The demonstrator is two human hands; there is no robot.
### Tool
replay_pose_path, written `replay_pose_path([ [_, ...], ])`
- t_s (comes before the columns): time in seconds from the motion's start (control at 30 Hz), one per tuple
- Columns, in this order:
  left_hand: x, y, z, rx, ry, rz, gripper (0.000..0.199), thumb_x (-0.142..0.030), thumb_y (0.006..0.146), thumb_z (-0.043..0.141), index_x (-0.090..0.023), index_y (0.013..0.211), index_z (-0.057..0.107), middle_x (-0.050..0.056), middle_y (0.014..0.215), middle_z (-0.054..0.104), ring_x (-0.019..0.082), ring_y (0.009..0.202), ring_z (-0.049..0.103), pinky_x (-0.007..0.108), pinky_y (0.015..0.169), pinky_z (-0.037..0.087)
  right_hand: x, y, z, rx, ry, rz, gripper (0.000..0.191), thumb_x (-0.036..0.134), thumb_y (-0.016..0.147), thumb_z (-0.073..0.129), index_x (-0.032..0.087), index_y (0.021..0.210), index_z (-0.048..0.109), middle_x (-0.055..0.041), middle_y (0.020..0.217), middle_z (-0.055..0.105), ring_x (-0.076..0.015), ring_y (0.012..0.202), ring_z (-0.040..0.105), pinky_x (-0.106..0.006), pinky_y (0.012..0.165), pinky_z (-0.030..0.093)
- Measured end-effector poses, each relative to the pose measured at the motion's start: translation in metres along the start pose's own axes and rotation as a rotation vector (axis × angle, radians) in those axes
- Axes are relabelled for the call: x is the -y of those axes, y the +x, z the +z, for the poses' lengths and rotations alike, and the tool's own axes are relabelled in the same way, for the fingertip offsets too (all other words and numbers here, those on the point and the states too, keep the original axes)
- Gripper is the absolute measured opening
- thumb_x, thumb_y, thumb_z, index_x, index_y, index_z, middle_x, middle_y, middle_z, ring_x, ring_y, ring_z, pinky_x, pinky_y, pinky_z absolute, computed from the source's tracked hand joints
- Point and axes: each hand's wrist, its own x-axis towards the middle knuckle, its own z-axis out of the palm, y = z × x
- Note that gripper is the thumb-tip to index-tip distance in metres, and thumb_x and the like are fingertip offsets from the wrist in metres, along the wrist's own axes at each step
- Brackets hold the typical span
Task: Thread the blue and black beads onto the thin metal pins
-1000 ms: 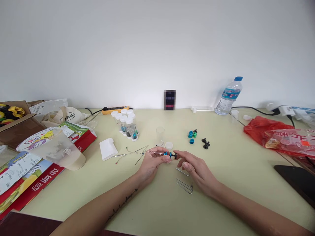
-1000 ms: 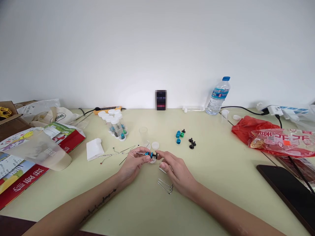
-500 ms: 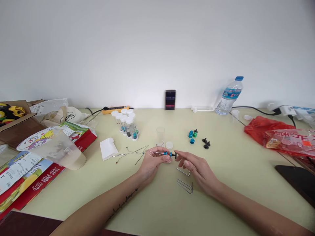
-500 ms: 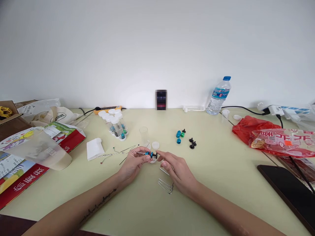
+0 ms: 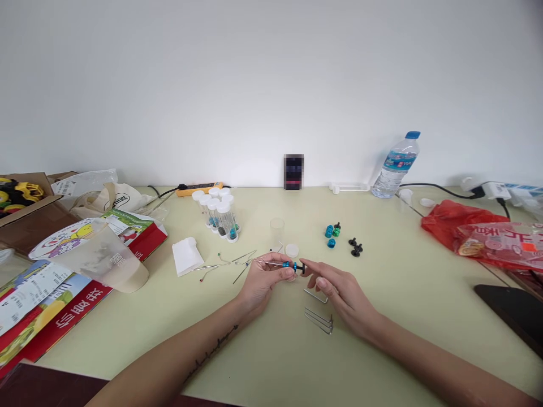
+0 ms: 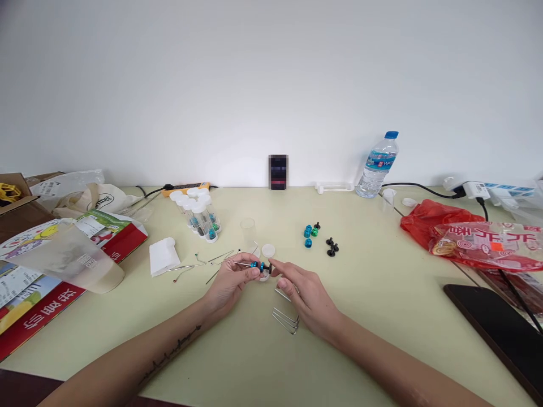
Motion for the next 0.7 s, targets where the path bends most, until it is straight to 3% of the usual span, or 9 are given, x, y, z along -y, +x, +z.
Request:
replay_pose_path([
  [0.7,0.0007,0.0001,-0.0008,0.003,0.009,0.013,0.023,-0.017,0.063,0.075,-0.015,0.083,0.064,0.003,0.08,0.064,0.012,0.07,0.059,0.027,0.072,0.045,-0.0021,0.0006,0.0005,0.022,0.023,-0.001,0.04,0.039,0.096,0.025,0.03,0.132,0.041,-0.0043,0.103,0.059,-0.0138,0.078,0.058,-0.026,0.069,0.048],
])
